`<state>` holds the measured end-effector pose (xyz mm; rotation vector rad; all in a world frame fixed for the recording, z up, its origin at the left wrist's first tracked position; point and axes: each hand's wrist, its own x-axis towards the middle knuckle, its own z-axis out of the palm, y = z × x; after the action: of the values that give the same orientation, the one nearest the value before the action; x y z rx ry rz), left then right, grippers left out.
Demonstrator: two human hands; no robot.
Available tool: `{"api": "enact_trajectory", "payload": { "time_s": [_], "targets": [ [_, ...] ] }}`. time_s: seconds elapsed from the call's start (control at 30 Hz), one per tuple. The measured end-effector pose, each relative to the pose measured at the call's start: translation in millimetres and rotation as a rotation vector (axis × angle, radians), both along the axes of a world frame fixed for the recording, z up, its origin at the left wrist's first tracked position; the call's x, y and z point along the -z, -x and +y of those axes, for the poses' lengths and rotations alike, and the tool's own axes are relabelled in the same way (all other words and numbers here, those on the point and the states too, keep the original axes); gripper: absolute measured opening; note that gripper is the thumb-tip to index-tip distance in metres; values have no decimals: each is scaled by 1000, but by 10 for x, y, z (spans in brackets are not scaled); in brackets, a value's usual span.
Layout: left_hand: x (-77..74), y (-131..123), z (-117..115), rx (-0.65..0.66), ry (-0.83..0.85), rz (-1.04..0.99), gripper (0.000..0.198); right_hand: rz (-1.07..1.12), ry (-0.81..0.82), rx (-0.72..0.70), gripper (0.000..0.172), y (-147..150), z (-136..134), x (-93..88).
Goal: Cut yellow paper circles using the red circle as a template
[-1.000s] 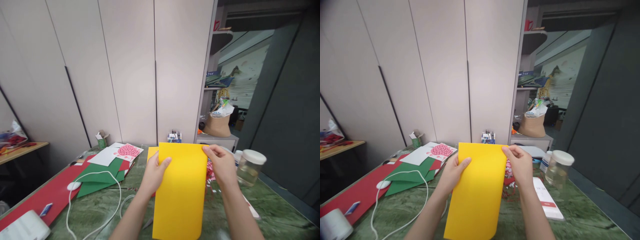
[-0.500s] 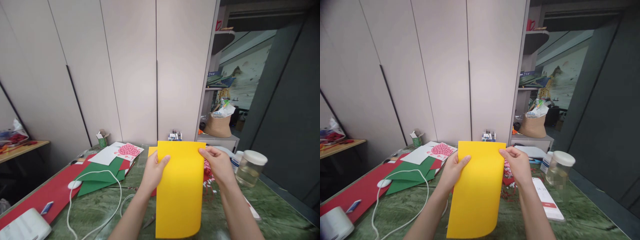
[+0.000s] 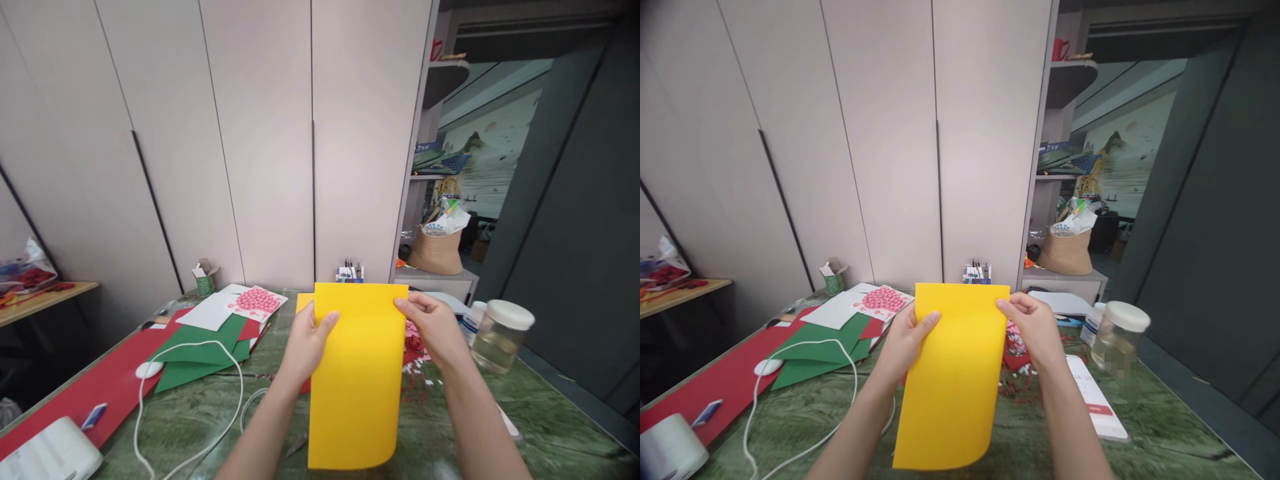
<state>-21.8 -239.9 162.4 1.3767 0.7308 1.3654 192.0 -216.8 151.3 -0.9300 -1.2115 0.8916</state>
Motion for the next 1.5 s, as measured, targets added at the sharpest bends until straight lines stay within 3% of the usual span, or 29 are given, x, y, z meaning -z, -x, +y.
{"api": "enact_trajectory", "payload": {
  "time_s": [0.13,0.33,0.5,0.77,1.17,1.23,1.37,1.5],
  "targets": [
    [16,25,27,11,38,-29,29,-90,26,-142,28,5,-62,-84],
    [14,28,21,38,29,-43,28,-122,14,16,25,23,-16,-17],
    [-5,35,0,-1,30,-20,24,-112,-11,60,22,67,-19,4],
    [-5,65,37,-39,45,-47,30,-164,15,-182,31,52,-72,-94],
    [-17,77,24,-41,57,-79,31,-167,-28,78,25,118,-19,-4],
    [-11,86,34,-35,50,-94,30,-113,-26,29,24,136,-12,0],
    [-3,111,51,-35,41,-114,28,-59,3,-203,27,131,13,20],
    [-10,112,41,-44,39,-117,30,-101,-16,-98,25,113,41,50]
  ]
}}
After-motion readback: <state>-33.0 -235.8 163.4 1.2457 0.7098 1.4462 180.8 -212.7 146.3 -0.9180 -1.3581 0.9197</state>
